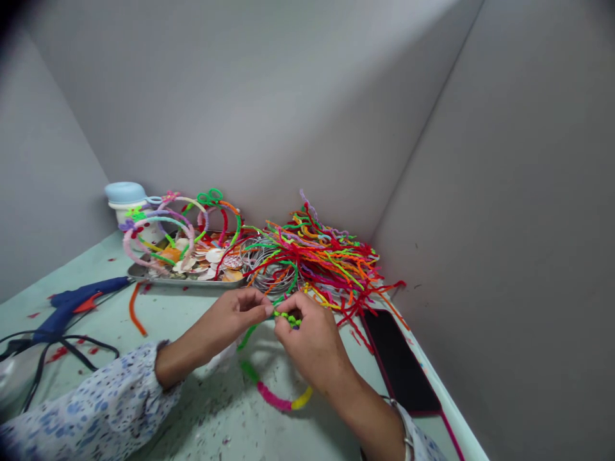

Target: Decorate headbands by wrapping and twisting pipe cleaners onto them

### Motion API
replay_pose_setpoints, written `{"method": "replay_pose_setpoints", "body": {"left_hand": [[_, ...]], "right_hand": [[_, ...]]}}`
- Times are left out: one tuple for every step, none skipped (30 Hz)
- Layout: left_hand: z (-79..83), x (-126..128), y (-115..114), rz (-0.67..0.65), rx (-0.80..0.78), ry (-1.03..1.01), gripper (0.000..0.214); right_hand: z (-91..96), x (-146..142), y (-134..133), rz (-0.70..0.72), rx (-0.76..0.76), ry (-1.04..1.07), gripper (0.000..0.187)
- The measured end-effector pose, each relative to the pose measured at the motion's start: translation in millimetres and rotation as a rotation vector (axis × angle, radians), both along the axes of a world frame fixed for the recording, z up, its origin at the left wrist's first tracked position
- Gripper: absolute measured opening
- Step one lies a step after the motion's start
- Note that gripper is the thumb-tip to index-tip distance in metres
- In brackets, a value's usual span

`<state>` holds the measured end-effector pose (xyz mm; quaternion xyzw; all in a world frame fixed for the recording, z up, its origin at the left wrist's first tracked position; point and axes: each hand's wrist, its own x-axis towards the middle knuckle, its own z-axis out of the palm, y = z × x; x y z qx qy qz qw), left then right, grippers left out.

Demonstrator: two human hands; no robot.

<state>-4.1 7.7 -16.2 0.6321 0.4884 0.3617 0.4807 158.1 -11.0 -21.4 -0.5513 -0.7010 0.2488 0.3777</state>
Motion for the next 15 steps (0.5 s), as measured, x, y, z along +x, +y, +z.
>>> {"method": "replay_pose_setpoints", "body": {"left_hand": [[-0.1,-0.1,0.0,0.007,0.006,0.013,0.019],[-0.4,-0.4,0.0,0.012,0.011,0.025,0.019],[-1.0,-0.7,0.1,0.012,0.014,0.033,0.019],[-1.6,-1.0,0.2,0.010,0.014,0.035,0.019],[-2.2,-1.3,0.2,0.008,0.012,0.030,0.018],[-2.8,-1.5,0.2,0.010,0.006,0.023,0.018],[-3.3,-1.7,0.1,0.013,-0.003,0.016,0.017],[-3.7,-1.7,-0.1,0.020,-0.011,0.008,0.017],[-4.1,-1.6,-0.4,0.028,-0.018,0.000,0.017],[-4.3,-1.4,-0.8,0.037,-0.024,-0.008,0.016],[-4.5,-1.1,-1.2,0.048,-0.029,-0.017,0.016],[-4.6,-0.7,-1.6,0.059,-0.032,-0.028,0.016],[-4.8,-0.2,-1.9,0.069,-0.036,-0.042,0.016],[-4.8,0.3,-2.1,0.079,-0.039,-0.054,0.016],[-4.8,0.8,-2.2,0.086,-0.038,-0.065,0.016]], "right_hand": [[0.0,-0.2,0.0,-0.005,0.002,0.000,0.014],[0.2,-0.5,-0.1,-0.006,0.001,0.002,0.014],[0.3,-0.8,-0.3,-0.007,-0.001,0.003,0.014],[0.4,-1.1,-0.6,-0.006,-0.004,0.004,0.014],[0.5,-1.3,-0.8,-0.005,-0.007,0.003,0.014],[0.5,-1.4,-1.0,-0.004,-0.010,0.002,0.015],[0.5,-1.5,-1.1,-0.004,-0.010,0.001,0.015],[0.5,-1.6,-1.1,-0.005,-0.010,0.000,0.015],[0.4,-1.6,-0.9,-0.005,-0.011,0.002,0.015],[0.4,-1.5,-0.7,-0.004,-0.015,0.003,0.015],[0.5,-1.5,-0.5,-0.004,-0.021,0.005,0.015],[0.7,-1.5,-0.3,-0.005,-0.029,0.009,0.015],[0.9,-1.5,-0.2,-0.005,-0.039,0.013,0.015],[1.3,-1.6,-0.1,-0.006,-0.046,0.017,0.015],[1.6,-1.8,0.0,-0.008,-0.050,0.022,0.015]]}}
